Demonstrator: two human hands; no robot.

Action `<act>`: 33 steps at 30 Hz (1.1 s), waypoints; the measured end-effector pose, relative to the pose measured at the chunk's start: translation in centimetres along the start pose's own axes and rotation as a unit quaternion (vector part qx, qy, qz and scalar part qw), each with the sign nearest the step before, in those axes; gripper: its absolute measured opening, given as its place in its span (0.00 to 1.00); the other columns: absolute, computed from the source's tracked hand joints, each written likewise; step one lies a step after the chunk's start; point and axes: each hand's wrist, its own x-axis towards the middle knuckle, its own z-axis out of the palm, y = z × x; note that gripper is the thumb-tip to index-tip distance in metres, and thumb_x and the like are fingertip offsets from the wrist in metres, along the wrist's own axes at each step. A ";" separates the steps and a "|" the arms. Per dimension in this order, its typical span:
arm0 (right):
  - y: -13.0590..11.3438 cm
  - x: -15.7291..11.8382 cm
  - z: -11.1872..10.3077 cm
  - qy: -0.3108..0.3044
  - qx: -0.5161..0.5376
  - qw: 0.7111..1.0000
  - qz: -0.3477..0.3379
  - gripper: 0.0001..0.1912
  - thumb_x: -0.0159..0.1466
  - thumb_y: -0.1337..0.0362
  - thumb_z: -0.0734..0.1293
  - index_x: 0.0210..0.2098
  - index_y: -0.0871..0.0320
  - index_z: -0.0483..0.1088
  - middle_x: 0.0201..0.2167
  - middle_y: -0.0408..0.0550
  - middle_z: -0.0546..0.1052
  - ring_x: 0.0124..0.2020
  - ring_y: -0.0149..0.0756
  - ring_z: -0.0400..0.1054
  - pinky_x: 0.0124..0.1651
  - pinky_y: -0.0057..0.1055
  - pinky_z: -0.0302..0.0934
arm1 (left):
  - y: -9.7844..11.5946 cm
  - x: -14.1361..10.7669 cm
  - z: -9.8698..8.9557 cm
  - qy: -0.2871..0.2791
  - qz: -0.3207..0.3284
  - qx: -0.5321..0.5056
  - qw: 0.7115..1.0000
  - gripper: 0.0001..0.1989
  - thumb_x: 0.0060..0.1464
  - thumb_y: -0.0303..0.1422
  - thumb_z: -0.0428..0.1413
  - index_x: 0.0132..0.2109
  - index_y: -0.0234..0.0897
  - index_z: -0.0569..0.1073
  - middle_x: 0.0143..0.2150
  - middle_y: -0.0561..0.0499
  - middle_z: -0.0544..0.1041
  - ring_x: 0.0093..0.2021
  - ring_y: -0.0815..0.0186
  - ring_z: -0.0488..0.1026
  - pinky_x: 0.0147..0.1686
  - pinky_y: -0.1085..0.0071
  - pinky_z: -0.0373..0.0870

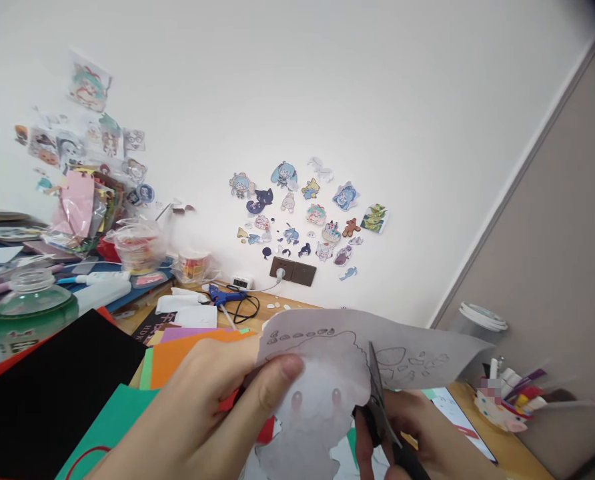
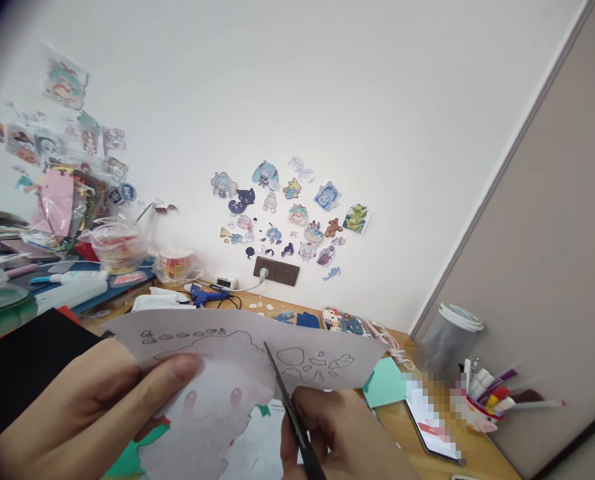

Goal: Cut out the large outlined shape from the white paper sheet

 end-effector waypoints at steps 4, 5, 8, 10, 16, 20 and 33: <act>0.5 0.2 -0.2 -0.019 0.009 1.000 -0.015 0.03 0.41 0.71 0.58 0.17 0.59 0.57 0.17 0.39 0.59 0.20 0.27 0.53 0.20 0.23 0.46 | 0.4 0.1 -0.2 0.007 -0.005 0.005 1.000 0.19 0.59 0.35 0.43 0.21 0.37 0.60 0.15 0.60 0.62 0.15 0.78 0.60 0.14 0.86 0.55; 0.8 0.2 -0.2 -0.030 0.021 0.999 -0.020 0.03 0.42 0.71 0.58 0.18 0.59 0.57 0.18 0.40 0.61 0.21 0.27 0.54 0.21 0.23 0.46 | 0.4 0.1 -0.2 -0.001 -0.008 -0.001 1.000 0.18 0.59 0.35 0.43 0.21 0.37 0.60 0.15 0.60 0.61 0.16 0.78 0.60 0.14 0.86 0.55; 1.9 0.3 0.0 -0.054 0.034 0.997 -0.041 0.02 0.44 0.70 0.59 0.20 0.58 0.59 0.20 0.40 0.63 0.23 0.28 0.55 0.22 0.23 0.47 | 0.3 0.3 -0.2 -0.009 -0.031 -0.040 0.999 0.19 0.58 0.36 0.43 0.21 0.36 0.58 0.16 0.59 0.59 0.17 0.77 0.58 0.14 0.86 0.54; 2.6 0.3 0.2 -0.047 0.021 0.998 -0.037 0.04 0.44 0.70 0.60 0.21 0.58 0.61 0.20 0.40 0.63 0.23 0.28 0.55 0.22 0.23 0.47 | 0.1 0.4 -0.1 -0.009 -0.059 -0.091 0.994 0.19 0.58 0.38 0.43 0.21 0.36 0.58 0.17 0.59 0.57 0.17 0.77 0.56 0.14 0.86 0.53; 2.9 0.5 0.1 -0.043 -0.005 0.999 0.003 0.04 0.41 0.71 0.60 0.20 0.59 0.61 0.18 0.39 0.62 0.21 0.26 0.52 0.20 0.22 0.42 | -0.7 0.3 0.2 -0.026 -0.176 -0.267 0.947 0.19 0.56 0.46 0.45 0.25 0.37 0.61 0.20 0.58 0.54 0.20 0.76 0.52 0.15 0.87 0.54; 2.2 0.5 -0.2 -0.057 0.045 0.997 -0.037 0.03 0.43 0.70 0.62 0.18 0.59 0.61 0.18 0.39 0.61 0.22 0.26 0.52 0.20 0.22 0.43 | -0.8 0.4 -0.1 -0.022 -0.190 -0.375 0.907 0.19 0.52 0.49 0.48 0.28 0.38 0.67 0.22 0.57 0.59 0.20 0.76 0.56 0.16 0.87 0.59; 0.9 0.5 -0.1 -0.070 0.144 0.985 -0.058 0.04 0.44 0.68 0.62 0.23 0.58 0.62 0.22 0.39 0.64 0.24 0.28 0.54 0.25 0.23 0.47 | -0.5 0.6 0.6 -0.070 -0.101 -0.157 0.980 0.12 0.57 0.37 0.47 0.28 0.39 0.67 0.26 0.59 0.71 0.27 0.74 0.67 0.21 0.85 0.63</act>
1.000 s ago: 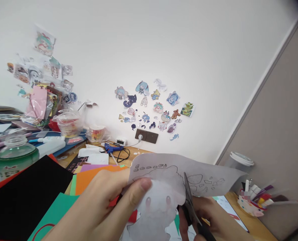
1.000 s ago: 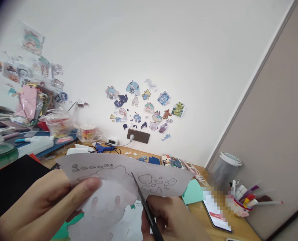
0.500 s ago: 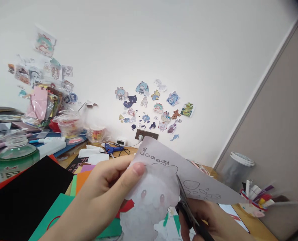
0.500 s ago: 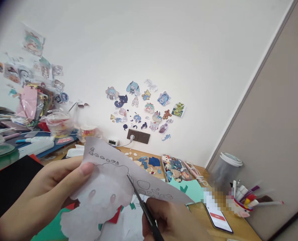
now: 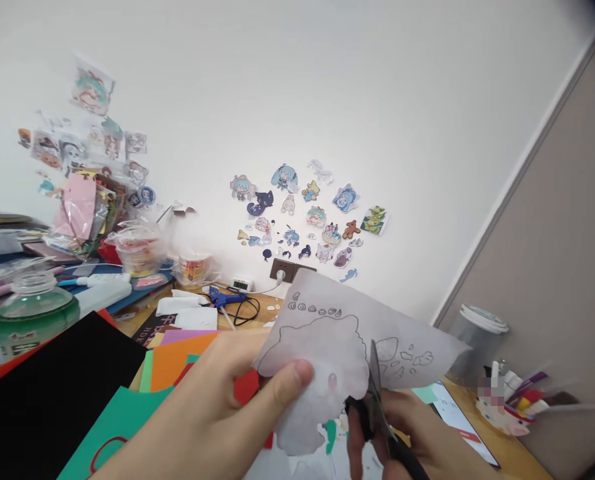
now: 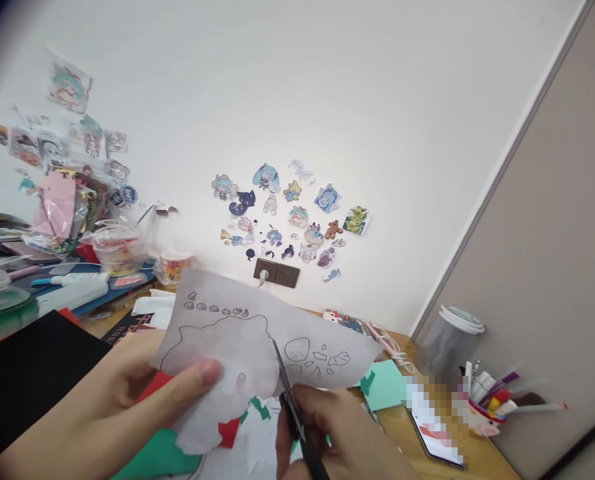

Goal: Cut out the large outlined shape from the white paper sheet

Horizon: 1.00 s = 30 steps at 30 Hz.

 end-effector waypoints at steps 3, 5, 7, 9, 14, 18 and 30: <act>-0.5 0.0 -0.1 0.035 -0.013 0.998 -0.043 0.09 0.42 0.68 0.61 0.26 0.56 0.63 0.23 0.38 0.65 0.21 0.27 0.51 0.22 0.24 0.44 | 0.4 -0.1 0.1 -0.050 0.015 0.008 0.999 0.11 0.58 0.35 0.44 0.33 0.42 0.70 0.30 0.60 0.73 0.30 0.74 0.68 0.30 0.83 0.65; -0.9 0.0 -0.1 0.032 -0.020 0.998 -0.045 0.10 0.40 0.70 0.60 0.24 0.56 0.62 0.22 0.37 0.64 0.20 0.26 0.50 0.21 0.24 0.44 | 0.6 -0.1 0.1 -0.056 0.028 0.013 0.998 0.11 0.59 0.34 0.44 0.34 0.42 0.70 0.32 0.60 0.73 0.32 0.74 0.69 0.33 0.83 0.64; -1.3 0.0 -0.1 0.015 -0.035 0.998 -0.045 0.10 0.38 0.71 0.60 0.23 0.56 0.60 0.20 0.37 0.63 0.20 0.26 0.52 0.21 0.23 0.45 | 0.7 -0.2 0.1 -0.052 0.036 0.016 0.998 0.10 0.59 0.33 0.44 0.34 0.42 0.70 0.32 0.61 0.73 0.32 0.74 0.69 0.32 0.84 0.64; -1.7 -0.1 0.1 0.033 -0.058 0.997 -0.048 0.08 0.40 0.69 0.60 0.23 0.55 0.60 0.19 0.38 0.62 0.19 0.27 0.52 0.20 0.23 0.46 | 0.6 -0.2 0.1 -0.058 0.039 0.014 0.998 0.10 0.59 0.33 0.44 0.35 0.42 0.70 0.32 0.60 0.73 0.31 0.74 0.69 0.32 0.83 0.64; -2.0 0.3 0.1 0.027 -0.074 0.994 -0.075 0.14 0.45 0.52 0.64 0.24 0.55 0.63 0.17 0.39 0.63 0.18 0.28 0.54 0.19 0.23 0.50 | -0.1 -0.5 0.3 -0.056 0.003 -0.008 0.998 0.10 0.58 0.35 0.44 0.37 0.41 0.70 0.33 0.57 0.73 0.33 0.71 0.70 0.32 0.80 0.67; -0.7 0.7 0.3 0.042 -0.052 0.993 -0.101 0.20 0.45 0.45 0.65 0.26 0.56 0.67 0.23 0.43 0.70 0.23 0.31 0.62 0.23 0.24 0.57 | -0.2 -0.4 0.6 -0.043 -0.002 -0.061 0.997 0.10 0.58 0.36 0.45 0.35 0.41 0.70 0.32 0.57 0.73 0.33 0.70 0.71 0.31 0.80 0.68; 0.2 0.9 1.1 0.014 0.015 0.990 -0.137 0.18 0.51 0.48 0.64 0.30 0.56 0.68 0.28 0.47 0.73 0.30 0.35 0.69 0.31 0.26 0.63 | 1.0 -0.2 1.2 -0.003 0.015 -0.127 0.992 0.10 0.55 0.35 0.48 0.30 0.39 0.71 0.27 0.57 0.73 0.29 0.70 0.72 0.28 0.81 0.69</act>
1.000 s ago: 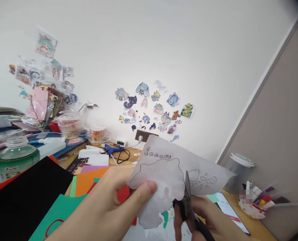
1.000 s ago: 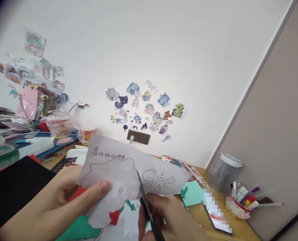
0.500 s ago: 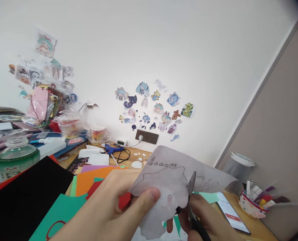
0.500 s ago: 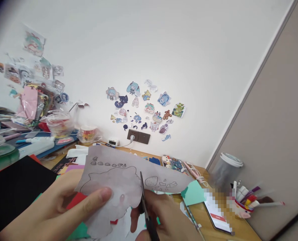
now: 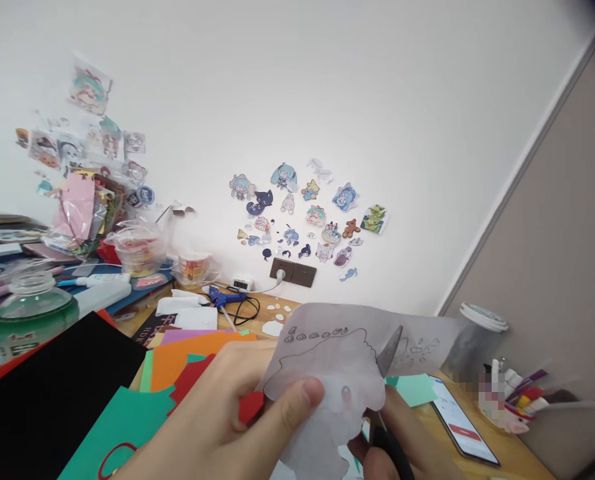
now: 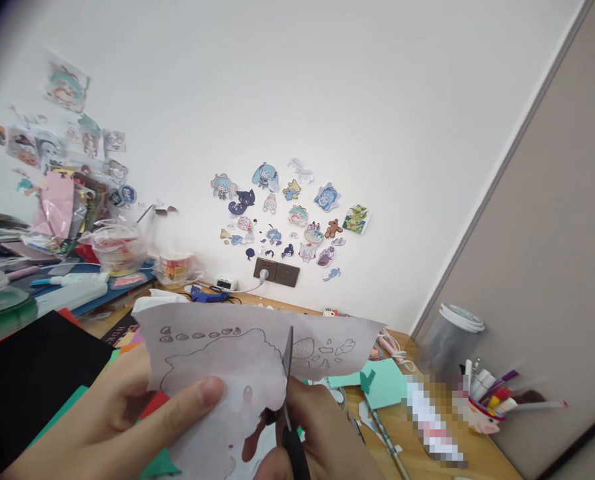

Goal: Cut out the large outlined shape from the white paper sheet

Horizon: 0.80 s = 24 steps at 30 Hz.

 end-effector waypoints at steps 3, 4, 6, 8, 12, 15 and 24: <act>-0.6 0.3 -0.5 -0.007 -0.001 1.000 -0.007 0.24 0.49 0.41 0.62 0.29 0.56 0.68 0.26 0.46 0.72 0.28 0.34 0.66 0.26 0.25 0.60 | -0.4 -0.2 -0.2 -0.004 -0.025 -0.009 1.000 0.11 0.56 0.37 0.48 0.32 0.40 0.72 0.27 0.56 0.74 0.28 0.70 0.72 0.25 0.81 0.69; -0.9 0.3 -0.6 -0.010 -0.001 1.000 -0.001 0.24 0.49 0.40 0.62 0.28 0.56 0.68 0.25 0.45 0.71 0.26 0.33 0.65 0.24 0.24 0.59 | -0.5 -0.2 -0.3 -0.006 -0.034 -0.008 0.999 0.12 0.56 0.39 0.48 0.32 0.40 0.72 0.27 0.56 0.74 0.27 0.69 0.72 0.24 0.80 0.69; -1.5 0.2 -0.8 -0.006 -0.006 1.000 0.013 0.22 0.48 0.41 0.62 0.25 0.56 0.67 0.22 0.43 0.68 0.22 0.30 0.62 0.22 0.23 0.57 | -0.8 -0.4 -0.4 -0.017 -0.053 -0.001 0.998 0.12 0.56 0.39 0.47 0.31 0.39 0.71 0.28 0.56 0.75 0.28 0.69 0.73 0.25 0.80 0.70; -2.0 0.1 -0.8 0.008 -0.017 0.999 0.032 0.21 0.47 0.43 0.63 0.22 0.56 0.65 0.18 0.41 0.64 0.19 0.28 0.56 0.20 0.22 0.54 | -1.0 -0.5 -0.6 -0.033 -0.056 0.008 0.998 0.12 0.57 0.39 0.46 0.32 0.40 0.71 0.29 0.56 0.75 0.31 0.68 0.73 0.28 0.79 0.71; -2.4 0.1 -0.8 0.009 -0.001 0.998 0.067 0.13 0.47 0.53 0.65 0.22 0.56 0.64 0.18 0.39 0.62 0.18 0.27 0.52 0.19 0.22 0.50 | -1.2 -0.8 -0.8 -0.039 -0.044 0.025 0.998 0.11 0.58 0.37 0.46 0.34 0.42 0.71 0.31 0.59 0.75 0.34 0.68 0.73 0.32 0.78 0.71; -2.2 -0.1 -0.7 -0.008 0.021 0.997 0.067 0.04 0.44 0.66 0.63 0.22 0.57 0.63 0.19 0.38 0.62 0.19 0.26 0.53 0.21 0.22 0.49 | -1.3 -0.9 -0.8 -0.042 -0.033 0.024 0.998 0.10 0.59 0.36 0.45 0.34 0.44 0.71 0.32 0.61 0.75 0.33 0.70 0.73 0.34 0.78 0.70; -2.2 -0.4 -0.6 0.046 -0.020 0.997 0.064 0.05 0.43 0.66 0.63 0.22 0.55 0.62 0.25 0.39 0.68 0.25 0.30 0.59 0.26 0.24 0.52 | -1.6 -0.9 -0.7 -0.040 0.017 0.082 0.996 0.09 0.58 0.31 0.47 0.33 0.42 0.70 0.31 0.61 0.73 0.32 0.74 0.70 0.30 0.85 0.67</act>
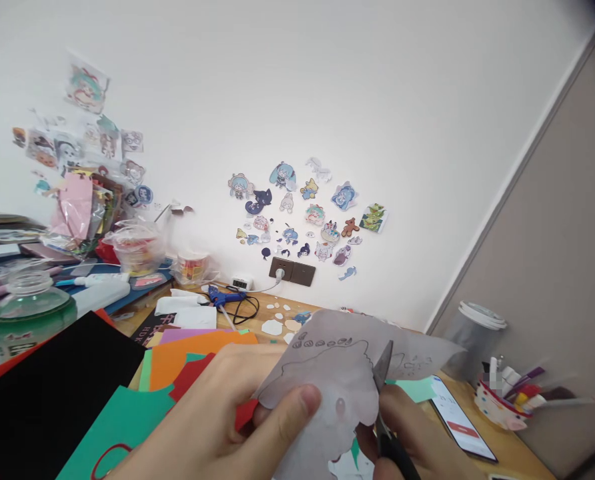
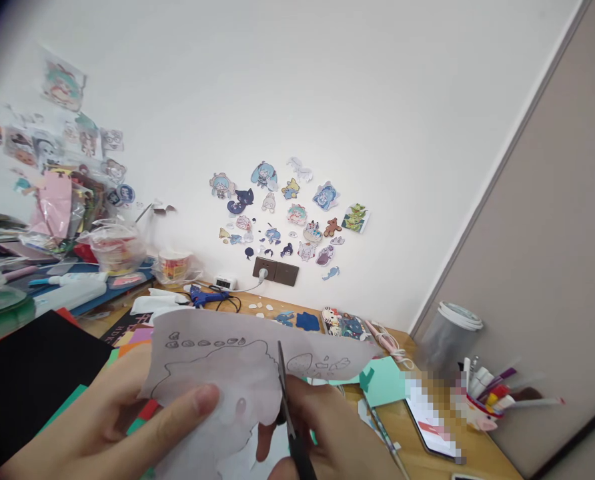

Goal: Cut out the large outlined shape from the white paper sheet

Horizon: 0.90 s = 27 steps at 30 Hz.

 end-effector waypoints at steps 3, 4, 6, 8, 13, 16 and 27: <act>0.3 0.2 -0.4 -0.036 0.011 0.999 -0.019 0.05 0.45 0.67 0.64 0.23 0.56 0.62 0.27 0.41 0.71 0.28 0.32 0.63 0.27 0.23 0.55 | -0.6 -0.1 -0.1 -0.011 -0.018 0.003 1.000 0.07 0.57 0.29 0.47 0.37 0.42 0.70 0.34 0.59 0.74 0.31 0.74 0.71 0.28 0.85 0.67; 0.4 0.3 -0.5 -0.044 0.017 0.999 -0.018 0.06 0.45 0.67 0.65 0.24 0.56 0.62 0.27 0.42 0.71 0.29 0.32 0.64 0.27 0.23 0.56 | -0.9 -0.2 -0.1 -0.025 -0.028 -0.001 0.999 0.08 0.57 0.29 0.47 0.39 0.42 0.70 0.35 0.58 0.74 0.32 0.73 0.71 0.28 0.85 0.68; 0.6 0.3 -0.4 -0.049 0.035 0.998 -0.002 0.07 0.47 0.66 0.65 0.26 0.56 0.63 0.26 0.42 0.71 0.27 0.32 0.65 0.27 0.23 0.58 | -1.7 -0.5 -0.2 -0.043 -0.045 -0.006 0.998 0.10 0.57 0.28 0.47 0.43 0.43 0.69 0.37 0.57 0.73 0.34 0.72 0.72 0.30 0.84 0.69; 0.8 0.4 0.0 -0.053 0.049 0.997 0.016 0.11 0.48 0.60 0.66 0.30 0.56 0.64 0.23 0.42 0.69 0.24 0.32 0.64 0.26 0.24 0.58 | -2.6 -1.0 -0.3 -0.018 -0.056 0.003 0.998 0.13 0.56 0.27 0.47 0.49 0.44 0.65 0.42 0.56 0.73 0.39 0.70 0.72 0.34 0.82 0.71; 0.6 0.8 0.5 -0.002 -0.005 1.000 -0.007 0.24 0.44 0.41 0.65 0.22 0.57 0.61 0.16 0.40 0.62 0.18 0.28 0.56 0.20 0.23 0.54 | -1.8 -1.3 -0.6 0.016 -0.051 0.043 0.998 0.16 0.54 0.27 0.50 0.50 0.45 0.64 0.43 0.56 0.73 0.42 0.67 0.71 0.36 0.80 0.71; 0.6 0.7 0.1 -0.021 -0.048 0.999 0.000 0.23 0.46 0.42 0.65 0.21 0.57 0.60 0.16 0.40 0.62 0.17 0.27 0.54 0.18 0.23 0.50 | 0.9 -0.3 -0.8 -0.057 -0.034 0.001 0.998 0.12 0.56 0.26 0.47 0.43 0.43 0.70 0.33 0.57 0.75 0.32 0.70 0.72 0.29 0.81 0.70; 1.4 -0.5 0.1 -0.017 -0.133 0.988 0.073 0.04 0.49 0.66 0.62 0.25 0.58 0.65 0.21 0.41 0.68 0.25 0.32 0.60 0.25 0.26 0.53 | 1.9 -0.1 -0.5 -0.001 -0.114 -0.081 0.990 0.14 0.56 0.42 0.46 0.34 0.42 0.73 0.29 0.56 0.76 0.30 0.68 0.73 0.26 0.79 0.70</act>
